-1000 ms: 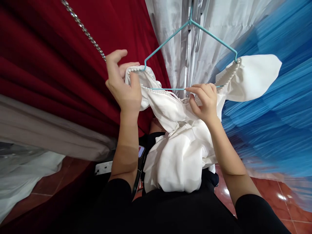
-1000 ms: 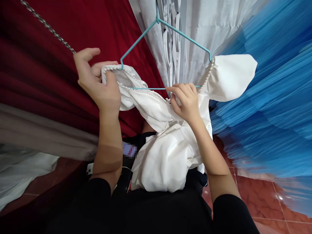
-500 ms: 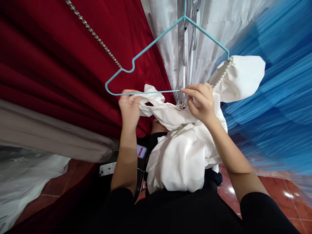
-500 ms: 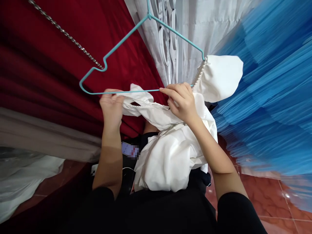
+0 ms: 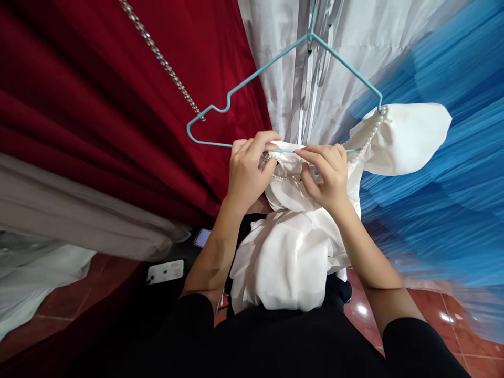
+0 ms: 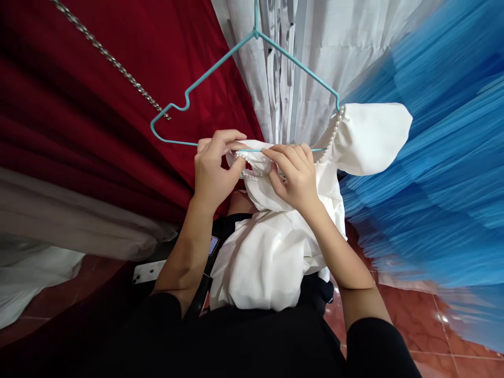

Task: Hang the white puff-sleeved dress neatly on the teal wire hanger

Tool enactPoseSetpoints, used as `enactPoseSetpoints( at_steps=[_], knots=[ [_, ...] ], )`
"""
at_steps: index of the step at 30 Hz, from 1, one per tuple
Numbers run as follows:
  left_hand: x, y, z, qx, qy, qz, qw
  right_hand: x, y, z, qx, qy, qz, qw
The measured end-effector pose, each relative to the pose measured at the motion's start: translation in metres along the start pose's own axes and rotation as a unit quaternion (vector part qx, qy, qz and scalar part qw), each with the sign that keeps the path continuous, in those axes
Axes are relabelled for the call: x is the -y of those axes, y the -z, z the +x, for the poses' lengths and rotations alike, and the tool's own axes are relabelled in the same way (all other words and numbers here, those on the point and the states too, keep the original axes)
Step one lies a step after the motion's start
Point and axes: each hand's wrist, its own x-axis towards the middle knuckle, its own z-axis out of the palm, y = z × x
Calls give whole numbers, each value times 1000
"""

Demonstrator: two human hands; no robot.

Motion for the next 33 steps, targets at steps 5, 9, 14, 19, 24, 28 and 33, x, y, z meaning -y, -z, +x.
enactPoseSetpoints(
  at_steps=[5, 9, 14, 19, 24, 28, 33],
  knots=[
    [-7, 4, -3, 20, -25, 28, 999, -10, 33, 21, -55, 6, -6, 998],
    [-7, 7, 1, 13, -18, 28, 999, -46, 60, 38, -208, 0, -68, 976],
    [5, 8, 3, -16, -29, 32, 999, -71, 63, 42, -134, -164, -26, 977],
    [18, 24, 7, -10, -38, 34, 999, -66, 65, 53, -127, -220, -40, 966],
    [20, 32, 10, 23, -84, 25, 996, -83, 88, 55, -167, -260, -5, 951],
    [18, 28, 10, 33, -72, 40, 996, -105, 92, 26, -211, -333, 3, 919],
    [17, 8, 7, 12, -78, 2, 997, -83, 66, -35, -172, -347, 28, 921]
  ],
)
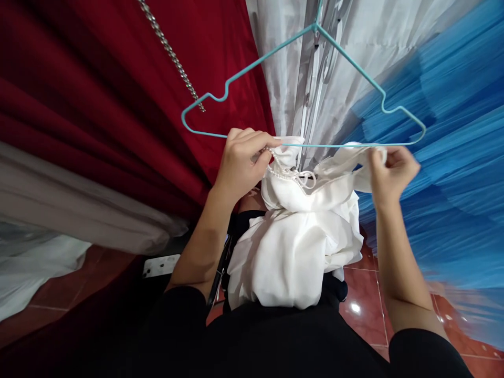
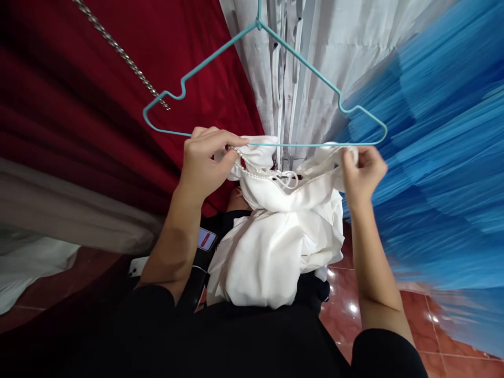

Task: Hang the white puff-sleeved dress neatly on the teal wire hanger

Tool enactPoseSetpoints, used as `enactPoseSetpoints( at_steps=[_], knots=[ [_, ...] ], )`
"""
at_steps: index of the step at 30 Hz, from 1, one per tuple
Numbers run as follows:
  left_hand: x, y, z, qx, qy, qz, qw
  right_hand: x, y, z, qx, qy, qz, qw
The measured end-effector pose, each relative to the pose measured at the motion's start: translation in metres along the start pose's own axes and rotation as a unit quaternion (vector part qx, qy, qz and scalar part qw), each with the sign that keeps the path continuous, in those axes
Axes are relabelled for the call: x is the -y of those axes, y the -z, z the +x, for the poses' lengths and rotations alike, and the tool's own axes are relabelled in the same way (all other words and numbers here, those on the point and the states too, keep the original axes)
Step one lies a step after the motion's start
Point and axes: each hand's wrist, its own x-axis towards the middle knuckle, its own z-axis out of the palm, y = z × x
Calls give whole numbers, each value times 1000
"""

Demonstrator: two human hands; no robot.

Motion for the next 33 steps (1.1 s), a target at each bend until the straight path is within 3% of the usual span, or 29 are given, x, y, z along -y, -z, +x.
enactPoseSetpoints(
  at_steps=[1, 3, 5, 7, 11, 15, 17, 21, 25, 28, 31, 32, 33],
  knots=[
    [-1, -5, 0, -4, 0, -9, 1000, 2, -2, -15, 38, 20, -5, 999],
    [-2, -15, 0, -10, 6, -19, 1000, 12, -7, -39, 148, 179, -16, 973],
    [-3, -21, 1, -12, 14, -23, 1000, 29, -13, -47, 173, 301, 8, 938],
    [-3, -22, 1, -13, 16, -24, 1000, 46, -22, -40, 163, 346, 8, 924],
    [-1, -17, 2, -15, 14, -9, 1000, 62, -45, -16, 192, 309, -31, 931],
    [-2, -19, -5, -25, 19, 17, 999, 56, -60, -12, 172, 262, -11, 949],
    [-4, -23, -18, -69, 22, 45, 996, 52, -58, -14, 156, 243, -11, 958],
    [-2, -27, -57, -206, 29, 53, 977, 52, -49, -14, 151, 218, -12, 964],
    [31, -19, -78, -256, 159, -40, 953, 53, -51, -13, 152, 214, -7, 965],
    [74, -3, -67, -318, 195, -68, 925, 51, -56, -13, 144, 219, 2, 965],
    [102, 25, -41, -406, 127, -48, 904, 50, -59, -13, 135, 236, 19, 962],
    [104, 35, -31, -407, 97, -38, 907, 50, -59, -13, 133, 238, 21, 962],
    [100, 44, -20, -368, 74, -34, 926, 50, -59, -12, 132, 235, 21, 963]
  ],
)
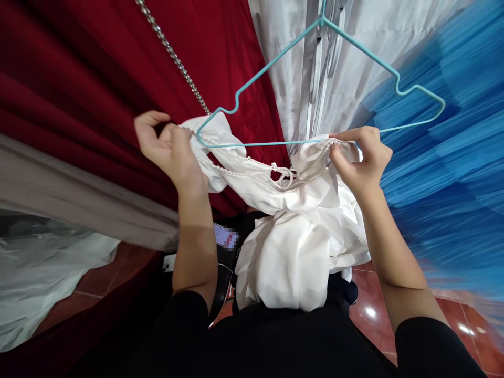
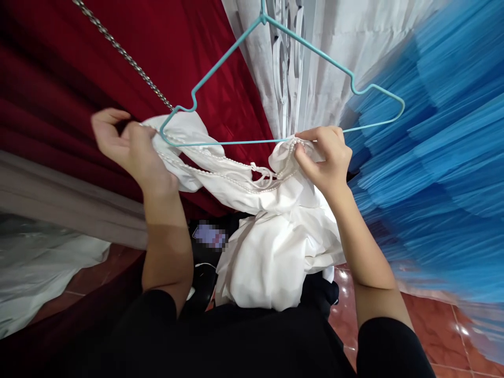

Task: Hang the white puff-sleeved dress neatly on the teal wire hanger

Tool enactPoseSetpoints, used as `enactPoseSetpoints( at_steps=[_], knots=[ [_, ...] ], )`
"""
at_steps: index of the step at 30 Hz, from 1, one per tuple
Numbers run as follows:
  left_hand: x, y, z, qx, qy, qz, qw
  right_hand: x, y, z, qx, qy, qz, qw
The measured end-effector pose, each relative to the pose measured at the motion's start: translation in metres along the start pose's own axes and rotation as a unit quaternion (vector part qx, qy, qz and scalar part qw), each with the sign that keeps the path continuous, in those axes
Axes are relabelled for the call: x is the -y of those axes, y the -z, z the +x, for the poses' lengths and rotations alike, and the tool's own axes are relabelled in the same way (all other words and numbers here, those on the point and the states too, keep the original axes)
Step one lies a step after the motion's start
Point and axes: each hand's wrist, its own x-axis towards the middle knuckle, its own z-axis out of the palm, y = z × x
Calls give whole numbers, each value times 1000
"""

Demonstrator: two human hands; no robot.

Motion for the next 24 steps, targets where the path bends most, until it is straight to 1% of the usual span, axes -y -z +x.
enactPoseSetpoints(
  at_steps=[1, 2, 4, 5, 6, 8, 9, 10, 12, 13, 14, 17, 18, 19, 21, 23, 24],
  knots=[
    [-9, -2, 12, 0, -31, -1, 1000, 0, 0, 0, -1, -5, -1, 1000],
    [-21, -6, 22, 24, -45, 8, 999, 0, 1, 0, -2, -12, -1, 1000],
    [-50, -17, 35, 70, -41, 39, 996, 1, 1, 0, -5, -20, 0, 1000],
    [-63, -23, 38, 56, -47, 37, 997, 1, 1, -1, -7, -19, 2, 1000],
    [-75, -30, 40, 68, -42, 33, 996, 2, 1, -2, -10, -16, 6, 1000],
    [-95, -42, 39, 136, -17, 1, 991, 2, 1, -4, -19, -6, 14, 1000],
    [-102, -47, 38, 163, -18, -32, 986, 3, 1, -5, -25, -1, 15, 1000],
    [-109, -50, 34, 173, -31, -68, 982, 3, 1, -5, -29, 3, 10, 1000],
    [-120, -56, 24, 170, -70, -120, 976, 4, 0, -7, -29, 4, -14, 999],
    [-125, -58, 17, 181, -88, -124, 972, 4, 0, -8, -25, 2, -27, 999],
    [-130, -61, 8, 204, -98, -115, 967, 5, -1, -9, -19, 0, -35, 999],
    [-138, -73, -29, 338, -83, -68, 935, 7, -2, -11, -24, 6, -31, 999],
    [-139, -78, -42, 366, -70, -56, 926, 7, -2, -11, -34, 14, -26, 999],
    [-138, -83, -54, 377, -62, -42, 923, 8, -2, -11, -46, 23, -22, 998],
    [-135, -91, -72, 354, -58, -10, 933, 9, -2, -10, -63, 51, -18, 997],
    [-134, -94, -78, 337, -54, 3, 940, 10, -1, -8, -68, 88, -15, 994],
    [-134, -93, -77, 340, -51, 1, 939, 10, 0, -8, -77, 107, -16, 991]
  ],
)
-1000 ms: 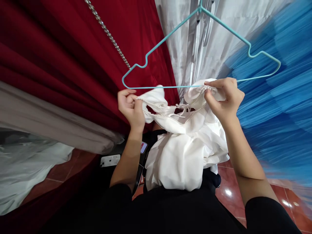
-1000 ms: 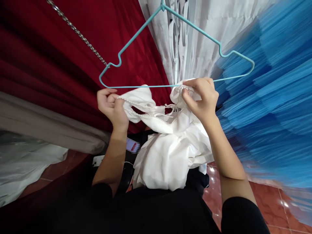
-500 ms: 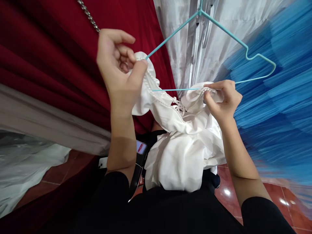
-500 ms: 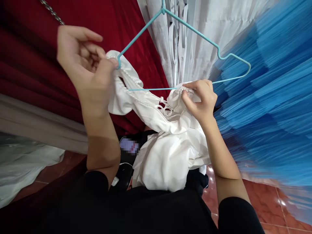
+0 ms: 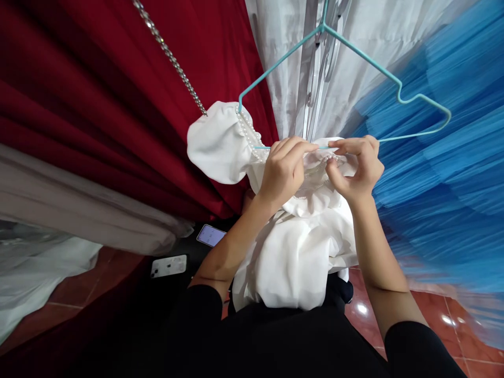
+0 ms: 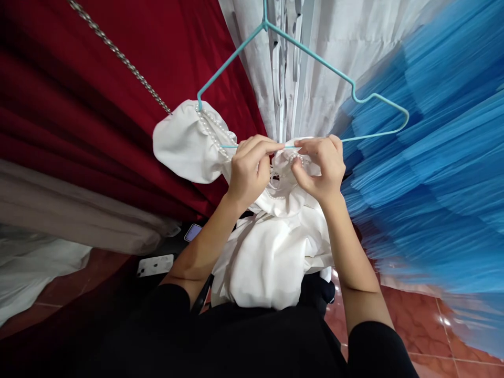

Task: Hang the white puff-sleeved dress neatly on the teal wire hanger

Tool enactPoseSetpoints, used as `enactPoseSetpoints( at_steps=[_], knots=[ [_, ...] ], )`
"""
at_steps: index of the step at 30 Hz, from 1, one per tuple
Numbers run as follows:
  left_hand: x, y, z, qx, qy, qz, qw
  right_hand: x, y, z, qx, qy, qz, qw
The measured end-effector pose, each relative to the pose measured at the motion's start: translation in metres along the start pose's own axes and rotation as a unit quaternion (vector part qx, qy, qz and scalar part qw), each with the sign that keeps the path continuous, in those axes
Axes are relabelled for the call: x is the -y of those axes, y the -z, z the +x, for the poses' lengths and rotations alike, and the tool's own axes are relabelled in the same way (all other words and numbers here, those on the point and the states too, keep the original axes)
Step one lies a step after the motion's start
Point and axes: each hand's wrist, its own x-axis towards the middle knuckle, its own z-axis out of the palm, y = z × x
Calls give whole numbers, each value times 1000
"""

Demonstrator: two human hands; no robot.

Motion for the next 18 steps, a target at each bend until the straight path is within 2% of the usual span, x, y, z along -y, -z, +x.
enactPoseSetpoints(
  at_steps=[2, 4, 5, 7, 9, 10, 12, 13, 14, 15, 16, 18],
  knots=[
    [0, 7, 4, 16, 8, -10, 1000, -1, 5, 0, -43, 25, -21, 999],
    [1, 15, 7, 27, 15, -18, 999, -6, 14, -3, -106, -1, -68, 992],
    [2, 19, 8, 29, 16, -23, 999, -11, 21, -4, -131, -39, -89, 987],
    [4, 23, 9, 30, 19, -33, 999, -27, 38, -7, -157, -161, -92, 970],
    [4, 24, 8, 35, 21, -42, 998, -49, 59, -4, -166, -272, -54, 946],
    [4, 25, 8, 39, 23, -46, 998, -61, 69, 0, -181, -302, -36, 935],
    [4, 25, 8, 44, 23, -60, 997, -80, 88, 16, -170, -322, -35, 931],
    [3, 25, 8, 44, 21, -70, 996, -85, 96, 26, -204, -310, -53, 927],
    [3, 25, 8, 43, 19, -78, 996, -87, 101, 38, -212, -298, -63, 929],
    [2, 25, 9, 40, 17, -84, 996, -85, 104, 50, -199, -280, -61, 937],
    [2, 25, 9, 39, 16, -85, 995, -80, 104, 62, -158, -274, -54, 947],
    [2, 26, 9, 40, 20, -77, 996, -63, 97, 82, -151, -251, -65, 954]
  ],
)
